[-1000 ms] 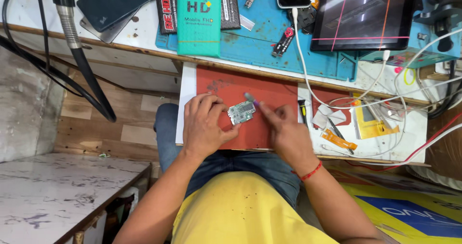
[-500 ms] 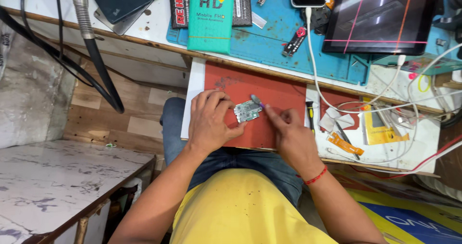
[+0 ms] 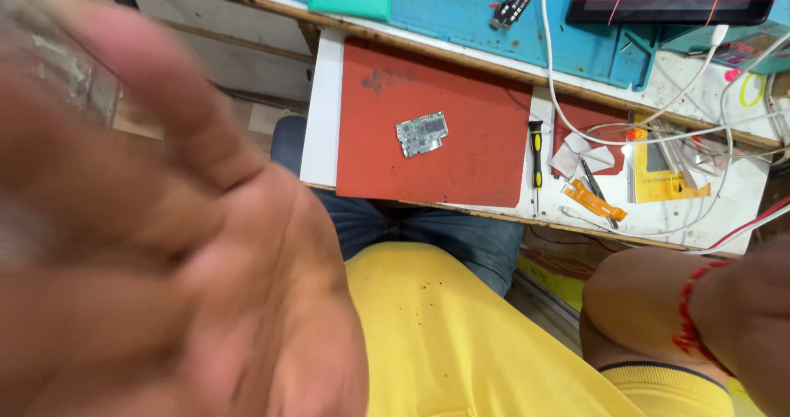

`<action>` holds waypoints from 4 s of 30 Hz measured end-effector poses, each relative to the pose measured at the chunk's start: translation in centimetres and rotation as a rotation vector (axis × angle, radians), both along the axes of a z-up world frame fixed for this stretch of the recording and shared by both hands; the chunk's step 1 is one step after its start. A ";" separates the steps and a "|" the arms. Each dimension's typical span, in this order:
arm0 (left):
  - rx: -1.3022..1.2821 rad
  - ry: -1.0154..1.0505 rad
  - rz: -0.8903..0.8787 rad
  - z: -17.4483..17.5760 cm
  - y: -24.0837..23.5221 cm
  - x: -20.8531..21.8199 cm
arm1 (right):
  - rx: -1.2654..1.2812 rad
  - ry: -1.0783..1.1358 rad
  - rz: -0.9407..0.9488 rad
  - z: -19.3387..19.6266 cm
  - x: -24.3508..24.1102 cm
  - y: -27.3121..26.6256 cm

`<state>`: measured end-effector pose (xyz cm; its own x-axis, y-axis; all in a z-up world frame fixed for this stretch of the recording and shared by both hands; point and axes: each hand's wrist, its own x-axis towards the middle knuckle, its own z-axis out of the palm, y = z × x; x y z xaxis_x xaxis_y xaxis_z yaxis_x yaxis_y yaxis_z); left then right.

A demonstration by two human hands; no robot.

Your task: The person scrapes a small circuit board with a metal tool on a red mat, then uses a hot air gun to heat the board. The board remains on the mat throughout.

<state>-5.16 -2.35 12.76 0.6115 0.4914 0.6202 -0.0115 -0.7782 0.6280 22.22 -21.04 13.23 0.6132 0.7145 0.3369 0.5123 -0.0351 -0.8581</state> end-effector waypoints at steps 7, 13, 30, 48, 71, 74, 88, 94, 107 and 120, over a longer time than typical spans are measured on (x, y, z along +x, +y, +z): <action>0.119 -0.035 0.001 4.8 0.9 -1.4 | 0.096 0.072 -0.040 -0.1 -1.6 -0.6; 0.202 0.055 -0.026 7.4 2.1 -4.1 | 0.164 0.198 -0.052 -2.9 -4.7 0.3; 0.151 -0.090 -0.007 5.8 1.5 -1.8 | 0.109 0.059 -0.003 -2.3 -0.3 -0.8; -0.024 0.448 0.110 -13.0 2.7 3.9 | -0.755 -0.561 0.323 -9.4 -5.7 6.3; -0.086 0.471 0.127 -11.9 3.1 4.2 | -0.823 -0.510 0.426 -9.1 -6.0 7.0; -0.075 0.450 0.117 -11.8 3.4 4.0 | -0.716 -0.459 0.353 -9.2 -6.1 7.1; 0.006 0.420 0.093 -12.2 3.1 4.2 | -0.809 -0.492 0.272 -8.7 -6.0 6.3; -0.060 0.419 0.075 -11.8 3.5 3.9 | -0.688 -0.482 0.315 -8.9 -6.2 7.0; -0.109 0.505 0.102 -11.3 3.4 4.2 | -0.746 -0.512 0.386 -9.0 -6.7 7.3; -0.112 0.544 0.112 -11.6 3.2 4.4 | -0.747 -0.479 0.359 -9.1 -6.4 7.5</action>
<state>-0.80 0.89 1.17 0.7687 0.6163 0.1708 0.4157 -0.6844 0.5990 15.79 -13.52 4.14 0.2313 0.9650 -0.1240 0.8900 -0.2613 -0.3736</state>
